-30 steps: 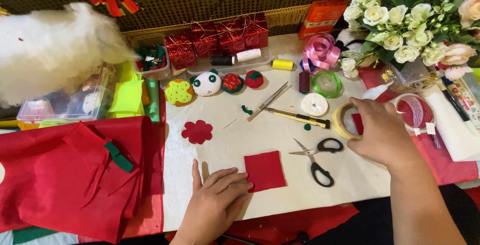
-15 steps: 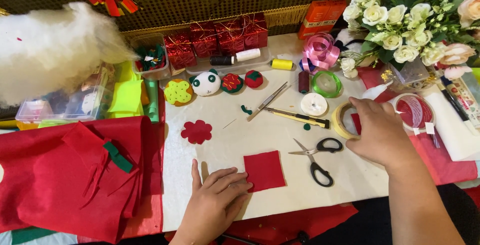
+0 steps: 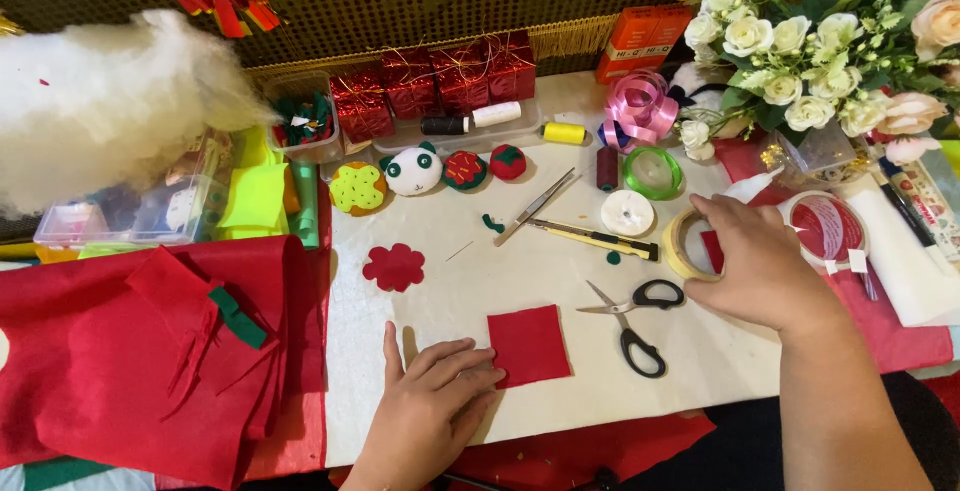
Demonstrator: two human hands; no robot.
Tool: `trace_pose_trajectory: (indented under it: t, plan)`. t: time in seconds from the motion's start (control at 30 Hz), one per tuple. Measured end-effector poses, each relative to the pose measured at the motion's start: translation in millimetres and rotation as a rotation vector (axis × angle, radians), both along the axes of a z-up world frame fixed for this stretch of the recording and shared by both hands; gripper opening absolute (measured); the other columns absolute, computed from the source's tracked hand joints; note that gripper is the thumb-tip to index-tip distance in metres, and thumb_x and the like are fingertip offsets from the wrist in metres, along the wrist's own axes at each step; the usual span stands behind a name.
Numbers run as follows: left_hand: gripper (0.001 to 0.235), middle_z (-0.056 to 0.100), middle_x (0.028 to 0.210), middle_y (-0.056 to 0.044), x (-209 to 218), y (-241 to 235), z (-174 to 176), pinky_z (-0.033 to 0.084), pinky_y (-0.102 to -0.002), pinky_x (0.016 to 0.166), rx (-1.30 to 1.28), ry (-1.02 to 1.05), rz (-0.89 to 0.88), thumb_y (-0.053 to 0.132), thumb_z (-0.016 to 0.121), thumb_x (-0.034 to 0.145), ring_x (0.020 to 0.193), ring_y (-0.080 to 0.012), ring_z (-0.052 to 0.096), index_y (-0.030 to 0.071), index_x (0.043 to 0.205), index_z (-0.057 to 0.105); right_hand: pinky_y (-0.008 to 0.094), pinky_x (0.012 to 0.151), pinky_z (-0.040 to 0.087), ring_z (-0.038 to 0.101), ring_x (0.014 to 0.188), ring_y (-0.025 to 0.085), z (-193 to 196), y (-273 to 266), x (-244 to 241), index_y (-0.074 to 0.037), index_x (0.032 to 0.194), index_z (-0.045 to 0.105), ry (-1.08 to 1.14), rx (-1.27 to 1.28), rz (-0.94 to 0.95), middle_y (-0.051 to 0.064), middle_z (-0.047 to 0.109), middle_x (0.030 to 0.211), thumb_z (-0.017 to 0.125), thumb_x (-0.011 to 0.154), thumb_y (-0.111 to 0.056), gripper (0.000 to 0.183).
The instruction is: Cutting a piece of red felt and wrapping green ribbon around a small circular base to create a craft item.
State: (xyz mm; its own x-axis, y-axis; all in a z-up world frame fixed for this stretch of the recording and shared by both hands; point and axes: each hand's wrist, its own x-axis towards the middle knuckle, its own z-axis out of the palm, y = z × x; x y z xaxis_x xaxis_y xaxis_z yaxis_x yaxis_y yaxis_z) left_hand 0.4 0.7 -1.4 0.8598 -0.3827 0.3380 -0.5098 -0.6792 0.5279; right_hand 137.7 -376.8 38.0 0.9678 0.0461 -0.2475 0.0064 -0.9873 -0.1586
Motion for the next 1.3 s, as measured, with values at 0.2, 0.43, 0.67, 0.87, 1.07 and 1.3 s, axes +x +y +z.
trace_pose_trajectory:
  t: [0.2,0.43,0.67,0.87,1.07,1.3]
  plan:
    - [0.016,0.076,0.114,0.008,1.4,-0.6,1.8,0.006,-0.075,0.115,-0.035,-0.014,0.008,0.019,0.078,0.087,0.113,-0.0205,0.065,0.022,0.103,0.079,0.040,0.087,0.056,0.065,0.098,0.023,46.1,63.5,23.8,-0.013,0.131,0.062,-0.167,0.449,-0.346,0.007,0.068,0.119,0.071,0.091,-0.015,0.042]
    - [0.014,0.077,0.113,0.009,3.4,-0.5,-0.2,0.005,-0.074,0.115,-0.051,-0.013,0.011,0.019,0.078,0.087,0.115,-0.0190,0.065,0.023,0.100,0.080,0.049,0.041,0.054,0.069,0.060,0.034,-20.3,60.2,116.0,-0.004,0.124,0.057,-0.501,0.103,-0.280,0.009,0.065,0.069,0.072,0.101,-0.037,0.043]
    - [0.013,0.078,0.111,0.009,3.0,-0.4,3.2,0.006,-0.074,0.116,-0.059,0.004,0.009,0.018,0.080,0.086,0.114,-0.0193,0.066,0.023,0.098,0.080,0.059,0.060,0.056,0.070,0.079,0.049,-45.1,53.3,150.0,-0.006,0.112,0.060,-0.543,0.041,-0.333,0.022,0.073,0.089,0.066,0.093,-0.019,0.024]
    - [0.013,0.078,0.112,0.009,3.2,-0.6,3.0,0.006,-0.073,0.116,-0.071,-0.004,0.017,0.018,0.080,0.086,0.114,-0.0192,0.066,0.023,0.098,0.080,0.036,0.056,0.062,0.076,0.066,0.024,-4.2,62.0,112.6,-0.004,0.110,0.068,-0.746,0.558,-0.341,0.009,0.075,0.081,0.074,0.095,0.000,0.016]
    - [0.013,0.077,0.113,0.009,2.8,-0.6,2.9,0.006,-0.074,0.116,-0.066,0.014,0.005,0.019,0.077,0.088,0.115,-0.0200,0.065,0.023,0.100,0.080,0.026,0.048,0.055,0.074,0.065,0.013,14.0,51.7,93.1,-0.008,0.106,0.064,-0.559,0.873,-0.447,0.007,0.073,0.083,0.074,0.098,-0.006,0.014]
    - [0.014,0.077,0.114,0.008,2.2,-0.9,0.6,0.005,-0.074,0.116,-0.075,0.013,0.012,0.018,0.077,0.087,0.115,-0.0208,0.065,0.023,0.100,0.080,0.029,0.075,0.055,0.062,0.075,0.012,8.5,46.1,88.3,-0.012,0.112,0.073,-0.509,0.646,-0.224,0.002,0.074,0.103,0.073,0.087,-0.003,0.026]
